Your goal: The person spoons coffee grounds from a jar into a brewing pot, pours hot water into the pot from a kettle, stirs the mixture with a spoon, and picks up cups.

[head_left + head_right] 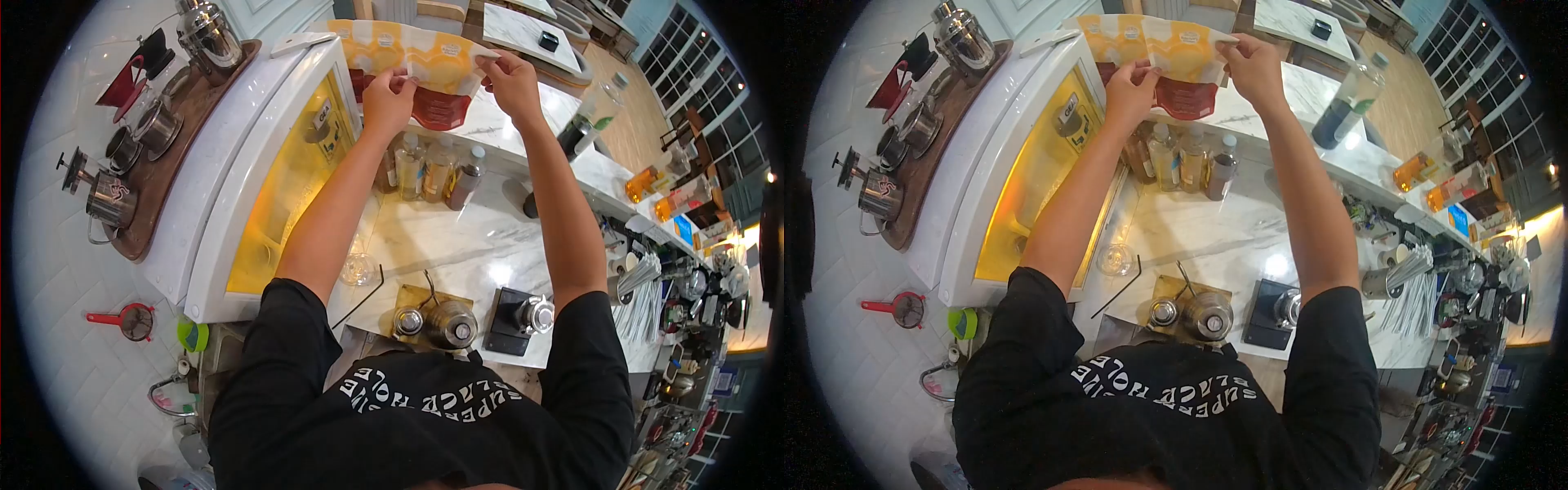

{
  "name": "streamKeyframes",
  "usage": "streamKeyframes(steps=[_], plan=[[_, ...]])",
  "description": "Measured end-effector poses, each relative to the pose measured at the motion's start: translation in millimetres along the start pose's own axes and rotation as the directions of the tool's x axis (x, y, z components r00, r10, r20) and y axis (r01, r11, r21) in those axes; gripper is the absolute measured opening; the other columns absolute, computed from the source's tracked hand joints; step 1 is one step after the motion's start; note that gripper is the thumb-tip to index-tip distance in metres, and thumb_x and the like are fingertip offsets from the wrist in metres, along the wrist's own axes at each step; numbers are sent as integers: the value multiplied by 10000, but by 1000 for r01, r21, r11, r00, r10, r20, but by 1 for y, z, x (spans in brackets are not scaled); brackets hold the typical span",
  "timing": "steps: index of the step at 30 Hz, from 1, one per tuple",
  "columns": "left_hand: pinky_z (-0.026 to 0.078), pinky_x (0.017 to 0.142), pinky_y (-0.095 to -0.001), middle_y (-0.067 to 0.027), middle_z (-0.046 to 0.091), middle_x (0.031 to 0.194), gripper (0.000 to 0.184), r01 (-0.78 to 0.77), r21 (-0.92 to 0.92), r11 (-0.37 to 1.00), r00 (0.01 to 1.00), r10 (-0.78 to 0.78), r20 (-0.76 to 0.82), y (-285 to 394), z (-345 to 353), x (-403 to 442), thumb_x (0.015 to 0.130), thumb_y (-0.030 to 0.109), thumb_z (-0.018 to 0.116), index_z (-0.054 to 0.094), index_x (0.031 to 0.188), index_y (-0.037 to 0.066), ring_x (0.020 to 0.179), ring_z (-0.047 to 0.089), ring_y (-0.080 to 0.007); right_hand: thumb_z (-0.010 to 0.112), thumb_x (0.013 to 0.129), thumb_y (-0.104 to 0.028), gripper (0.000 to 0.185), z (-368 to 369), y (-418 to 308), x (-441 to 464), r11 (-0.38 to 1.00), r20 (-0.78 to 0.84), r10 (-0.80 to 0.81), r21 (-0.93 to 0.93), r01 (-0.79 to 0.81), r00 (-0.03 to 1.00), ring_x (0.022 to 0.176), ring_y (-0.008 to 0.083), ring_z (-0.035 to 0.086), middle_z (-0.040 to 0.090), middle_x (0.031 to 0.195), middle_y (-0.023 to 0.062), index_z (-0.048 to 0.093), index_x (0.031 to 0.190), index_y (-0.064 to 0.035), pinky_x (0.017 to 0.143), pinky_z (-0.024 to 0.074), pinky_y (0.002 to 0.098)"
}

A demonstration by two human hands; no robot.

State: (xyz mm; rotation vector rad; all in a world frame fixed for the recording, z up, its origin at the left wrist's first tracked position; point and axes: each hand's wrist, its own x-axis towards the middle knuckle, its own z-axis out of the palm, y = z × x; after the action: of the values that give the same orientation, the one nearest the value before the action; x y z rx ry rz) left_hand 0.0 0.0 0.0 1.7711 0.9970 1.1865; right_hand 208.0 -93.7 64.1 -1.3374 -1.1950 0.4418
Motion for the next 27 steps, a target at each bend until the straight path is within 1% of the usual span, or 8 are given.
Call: streamKeyframes(steps=[3, 7, 10, 16, 21, 23, 25, 27], plan=[[560, 808, -348, -159, 696, 1238, 444, 14, 4, 1000, 998, -14, -55, -15, -6, -2, 917, 208, 740, 632, 1313, 40, 861, 718, -229, 698, 968, -200, 241, 22, 14, 13, 996, 10, 4, -89, -3, 1000, 636, 90, 611, 743, 816, 33, 772, 1133, -41, 606, 499, 263], [554, 783, -386, -133, 654, 1113, 451, -91, 61, 994, 981, 100, -168, -3, -13, -8, 904, 212, 736, 609, 1311, 65, 789, 676, -227, 702, 967, -200, 235, 29, 27, 32, 997, 26, 0, -73, 2, 1000, 638, 84, 608, 728, 797, 24, 772, 1112, -30, 601, 494, 264], [550, 823, -440, -136, 622, 1132, 420, -331, 308, 892, 871, 414, -264, 33, -23, -4, 889, 177, 704, 590, 1287, 105, 865, 664, -307, 716, 964, -206, 226, 29, 33, 39, 998, 27, 59, -35, -58, 998, 652, 85, 613, 734, 822, 36, 775, 1096, -33, 604, 493, 257], [535, 922, -476, -220, 680, 1125, 264, -269, 477, 837, 843, 444, -305, 107, -45, 85, 935, 213, 605, 685, 1152, 85, 1081, 656, -405, 710, 963, -206, 238, 29, 45, 39, 996, 7, 85, -26, -85, 996, 655, 95, 628, 739, 836, 56, 767, 1072, -2, 607, 498, 265], [531, 917, -485, -182, 674, 1147, 246, -291, 801, 523, 946, 285, 158, 121, -82, 125, 897, 125, 619, 701, 1130, 117, 1081, 650, -405, 705, 953, -200, 250, 27, 55, 45, 996, 27, 88, 21, -89, 996, 656, 109, 641, 758, 867, 78, 761, 1057, 20, 604, 503, 276], [550, 863, -459, -177, 720, 1084, 219, -411, 814, 410, 878, 418, 233, 110, -96, 134, 877, 160, 684, 750, 1081, 116, 1001, 695, -364, 704, 949, -199, 253, 25, 57, 46, 996, 8, 68, 54, -68, 998, 654, 113, 642, 759, 862, 84, 760, 1050, 25, 601, 503, 278], [565, 883, -434, -100, 682, 1221, 422, -463, 863, 204, 886, 115, 449, 98, -106, 152, 872, 115, 687, 667, 1283, 207, 1109, 674, -307, 701, 945, -197, 250, 24, 55, 44, 998, 6, 62, -4, -62, 998, 647, 117, 642, 753, 830, 84, 760, 1044, 25, 600, 504, 283], [559, 933, -431, -71, 706, 1242, 427, -417, 883, 214, 909, 108, 403, 85, -109, 161, 861, 114, 716, 700, 1268, 242, 1173, 665, -289, 708, 942, -208, 252, 21, 54, 40, 998, 1, 62, -25, -62, 998, 641, 118, 641, 746, 801, 77, 763, 1041, 18, 604, 503, 288]])
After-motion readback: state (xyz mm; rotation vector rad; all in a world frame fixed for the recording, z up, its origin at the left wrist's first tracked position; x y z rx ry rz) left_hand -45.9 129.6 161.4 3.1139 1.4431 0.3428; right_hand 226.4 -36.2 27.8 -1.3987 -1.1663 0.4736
